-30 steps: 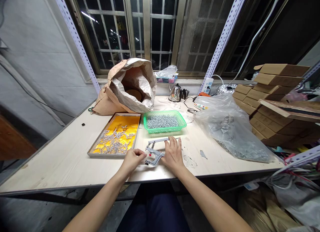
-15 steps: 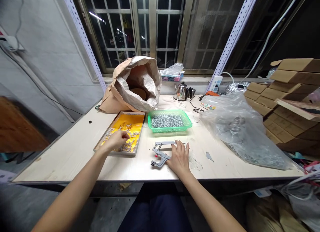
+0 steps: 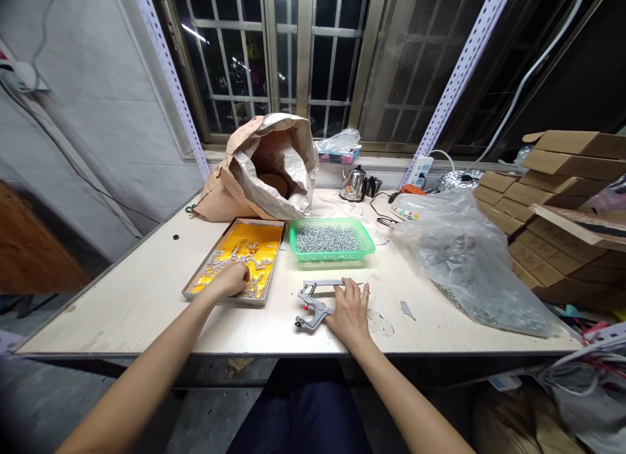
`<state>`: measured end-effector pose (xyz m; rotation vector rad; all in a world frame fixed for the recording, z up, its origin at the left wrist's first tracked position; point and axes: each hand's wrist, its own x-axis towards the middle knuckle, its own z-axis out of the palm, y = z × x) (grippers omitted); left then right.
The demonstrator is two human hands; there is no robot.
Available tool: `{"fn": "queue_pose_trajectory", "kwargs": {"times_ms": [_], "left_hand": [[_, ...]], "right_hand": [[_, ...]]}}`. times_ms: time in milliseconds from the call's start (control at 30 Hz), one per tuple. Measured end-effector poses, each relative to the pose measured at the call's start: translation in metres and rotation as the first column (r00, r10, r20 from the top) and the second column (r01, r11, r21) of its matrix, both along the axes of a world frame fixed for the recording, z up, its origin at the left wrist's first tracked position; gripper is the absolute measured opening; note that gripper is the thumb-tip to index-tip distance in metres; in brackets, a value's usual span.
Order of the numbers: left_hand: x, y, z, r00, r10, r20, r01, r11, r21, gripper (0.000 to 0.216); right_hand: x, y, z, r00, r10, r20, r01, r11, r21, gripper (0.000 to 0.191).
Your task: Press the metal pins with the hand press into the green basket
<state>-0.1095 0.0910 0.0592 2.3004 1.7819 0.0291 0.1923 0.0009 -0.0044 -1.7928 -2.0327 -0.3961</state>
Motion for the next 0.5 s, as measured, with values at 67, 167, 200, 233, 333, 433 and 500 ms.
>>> {"fn": "queue_pose_trajectory", "kwargs": {"times_ms": [67,167,200,233,333,433,500], "left_hand": [[0.001,0.001,0.000,1.000,0.025,0.011,-0.025,1.000,0.000,0.021],[-0.003,0.002,-0.001,0.997,0.052,0.061,-0.053,0.999,0.001,0.020],[-0.005,0.002,-0.002,0.995,0.050,0.089,-0.051,0.999,0.010,0.021],[-0.007,0.001,-0.002,0.992,0.040,0.120,-0.043,0.999,0.023,0.021],[-0.010,-0.004,-0.005,0.980,0.005,0.199,-0.013,0.999,0.037,0.017],[-0.005,-0.007,-0.003,0.982,0.016,0.191,-0.014,1.000,-0.011,0.014],[-0.001,-0.006,0.002,0.988,0.048,0.147,-0.044,0.998,-0.033,0.014]], "right_hand": [[0.000,0.000,-0.001,1.000,-0.004,0.002,0.004,1.000,-0.001,0.048],[0.000,0.000,-0.001,1.000,-0.010,0.002,0.010,1.000,0.001,0.049],[0.000,0.000,-0.001,1.000,-0.010,0.001,0.010,1.000,0.001,0.049],[0.000,0.000,0.000,1.000,-0.009,0.001,0.009,1.000,0.001,0.049],[-0.001,-0.001,0.001,1.000,-0.002,0.004,0.002,1.000,0.001,0.050],[-0.001,-0.001,0.002,1.000,-0.001,0.005,0.001,1.000,0.001,0.050],[-0.001,-0.001,0.002,1.000,-0.004,0.004,0.004,1.000,0.004,0.050]]}}
